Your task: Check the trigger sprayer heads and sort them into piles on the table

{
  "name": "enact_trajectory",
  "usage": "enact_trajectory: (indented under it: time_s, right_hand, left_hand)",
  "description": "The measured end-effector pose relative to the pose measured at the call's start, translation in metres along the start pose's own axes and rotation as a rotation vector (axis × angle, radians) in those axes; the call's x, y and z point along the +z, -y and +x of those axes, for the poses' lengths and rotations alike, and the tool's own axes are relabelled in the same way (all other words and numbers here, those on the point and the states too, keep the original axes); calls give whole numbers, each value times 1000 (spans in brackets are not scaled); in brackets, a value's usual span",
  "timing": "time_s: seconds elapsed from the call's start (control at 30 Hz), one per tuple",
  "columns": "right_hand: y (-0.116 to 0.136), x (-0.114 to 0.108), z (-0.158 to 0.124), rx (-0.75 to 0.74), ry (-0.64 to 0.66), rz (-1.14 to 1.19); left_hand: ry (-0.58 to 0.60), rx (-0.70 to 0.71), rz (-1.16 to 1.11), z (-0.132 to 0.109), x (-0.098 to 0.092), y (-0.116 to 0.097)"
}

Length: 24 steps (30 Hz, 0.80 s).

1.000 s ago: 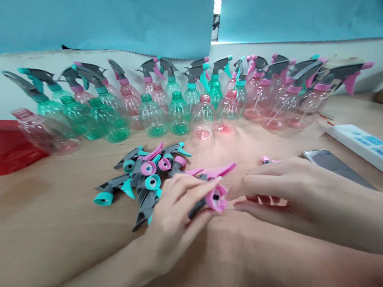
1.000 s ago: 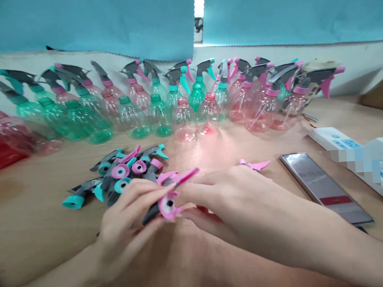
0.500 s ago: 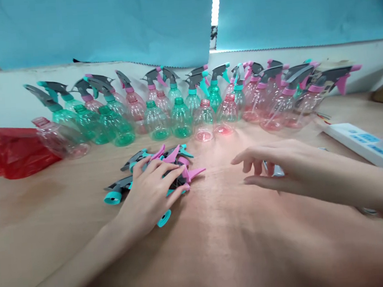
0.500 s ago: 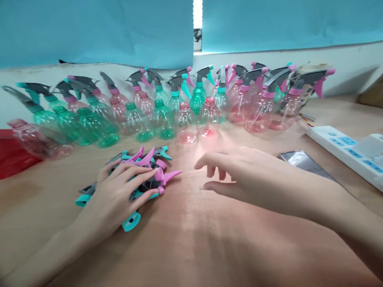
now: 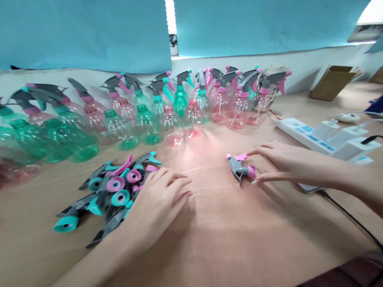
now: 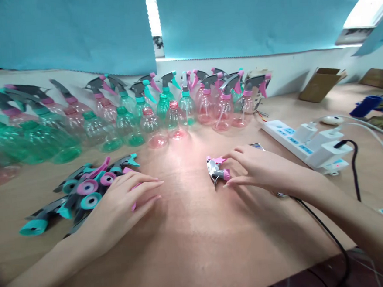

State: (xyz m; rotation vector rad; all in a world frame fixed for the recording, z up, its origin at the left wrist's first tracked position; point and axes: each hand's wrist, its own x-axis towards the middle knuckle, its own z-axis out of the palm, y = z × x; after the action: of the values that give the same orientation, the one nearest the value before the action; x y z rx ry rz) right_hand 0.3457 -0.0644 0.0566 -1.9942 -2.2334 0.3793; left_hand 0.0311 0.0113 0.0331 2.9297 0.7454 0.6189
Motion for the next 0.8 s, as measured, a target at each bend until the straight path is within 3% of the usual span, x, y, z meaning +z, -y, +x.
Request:
enact_trajectory:
  time_s: [0.2, 0.43, 0.67, 0.8]
  right_hand:
    - [5, 21, 4, -5, 1, 72]
    - [11, 31, 8, -45, -68, 142]
    - [40, 23, 16, -194, -119, 196]
    - [60, 17, 22, -279, -94, 216]
  left_hand:
    - [25, 47, -197, 21, 20, -18]
    - [-13, 22, -311, 18, 47, -17]
    - [-37, -164, -303, 16, 43, 1]
    - [-54, -204, -335, 10, 32, -6]
